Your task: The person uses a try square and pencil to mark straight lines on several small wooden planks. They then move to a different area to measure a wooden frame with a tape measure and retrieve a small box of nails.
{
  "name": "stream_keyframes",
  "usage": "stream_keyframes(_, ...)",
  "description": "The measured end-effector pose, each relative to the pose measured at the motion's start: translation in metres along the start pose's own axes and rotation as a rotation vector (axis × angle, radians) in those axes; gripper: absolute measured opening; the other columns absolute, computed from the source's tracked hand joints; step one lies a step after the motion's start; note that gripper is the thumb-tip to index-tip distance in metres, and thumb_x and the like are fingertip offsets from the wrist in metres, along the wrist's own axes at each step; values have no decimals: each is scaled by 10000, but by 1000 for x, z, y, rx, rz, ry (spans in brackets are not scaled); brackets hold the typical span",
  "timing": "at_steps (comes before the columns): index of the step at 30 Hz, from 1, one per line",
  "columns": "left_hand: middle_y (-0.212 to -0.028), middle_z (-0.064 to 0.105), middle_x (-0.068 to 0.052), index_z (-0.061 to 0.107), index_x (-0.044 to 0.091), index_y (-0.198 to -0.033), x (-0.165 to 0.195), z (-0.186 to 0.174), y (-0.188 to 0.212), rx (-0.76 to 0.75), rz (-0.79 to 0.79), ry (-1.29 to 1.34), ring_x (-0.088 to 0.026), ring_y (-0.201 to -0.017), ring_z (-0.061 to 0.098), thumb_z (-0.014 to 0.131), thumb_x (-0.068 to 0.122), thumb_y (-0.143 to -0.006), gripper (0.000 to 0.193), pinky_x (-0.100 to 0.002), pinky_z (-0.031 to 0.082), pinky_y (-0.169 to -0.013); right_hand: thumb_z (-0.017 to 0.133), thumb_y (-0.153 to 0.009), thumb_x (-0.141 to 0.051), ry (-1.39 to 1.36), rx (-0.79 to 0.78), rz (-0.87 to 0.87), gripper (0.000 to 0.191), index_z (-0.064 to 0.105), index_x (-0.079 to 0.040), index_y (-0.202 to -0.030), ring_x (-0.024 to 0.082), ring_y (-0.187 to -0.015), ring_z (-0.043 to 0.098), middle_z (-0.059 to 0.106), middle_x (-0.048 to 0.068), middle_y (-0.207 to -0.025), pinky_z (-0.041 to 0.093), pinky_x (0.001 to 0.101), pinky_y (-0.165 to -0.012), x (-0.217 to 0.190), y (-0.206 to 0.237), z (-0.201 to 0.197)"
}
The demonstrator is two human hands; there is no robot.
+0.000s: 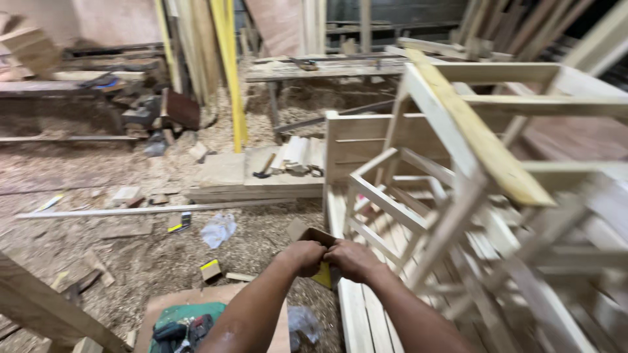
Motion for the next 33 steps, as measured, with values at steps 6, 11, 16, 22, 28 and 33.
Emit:
stream_keyframes(6, -1123, 749, -144, 775, 96, -1029, -62, -31, -62, -42, -106, -36, -322, -1076, 699, 723, 212, -863, 209, -433, 562, -927, 636, -900, -83, 26, -122, 61, 238, 803, -195, -1026, 257, -1065, 679, 742, 43, -1033, 567, 417, -850, 73, -75, 3)
stream_keyframes(11, -1145, 739, -127, 775, 108, -1044, -111, -58, -107, -20, -217, 47, -299, -1095, 699, 744, 168, -821, 232, -415, 564, -935, 652, -850, -41, 11, -120, -84, 257, 791, -147, -1038, 293, -1043, 663, 744, 78, -1009, 544, 410, -905, 113, -137, 0)
stream_keyframes(16, -1144, 743, -130, 778, 100, -1059, -145, -75, -140, -60, -231, 23, -299, -1091, 703, 729, 171, -836, 239, -412, 574, -922, 632, -833, -20, 2, -154, -45, 299, 779, -150, -1060, 294, -1059, 637, 746, 69, -1000, 529, 411, -919, 151, -172, 6)
stream_keyframes(22, -1130, 749, -137, 788, 92, -1041, -177, -100, -177, -23, -225, 1, -303, -1077, 706, 705, 155, -854, 214, -422, 576, -907, 621, -823, -6, 4, -125, -13, 320, 785, -155, -1053, 296, -1081, 623, 741, 67, -1015, 527, 419, -911, 195, -208, 4)
stream_keyframes(28, -1108, 755, -137, 779, 94, -1036, -220, -124, -229, -2, -204, 31, -301, -1051, 722, 720, 156, -839, 215, -421, 583, -895, 613, -817, 8, 11, -52, -37, 330, 788, -144, -1052, 296, -1057, 638, 755, 66, -1002, 541, 433, -917, 237, -256, -4)
stream_keyframes(33, -1096, 755, -147, 785, 72, -1002, -281, -151, -271, 48, -199, 50, -307, -1030, 729, 713, 186, -873, 187, -430, 578, -888, 584, -937, -42, 60, -182, 70, 275, 778, -180, -1074, 279, -1053, 671, 725, 81, -1021, 563, 432, -907, 277, -326, 2)
Point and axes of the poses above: each hand's wrist, its own y-axis away from the middle knuckle, its own z-axis out of the palm, x = y × z, the point moved 6 cm from there along -y, towards the middle knuckle
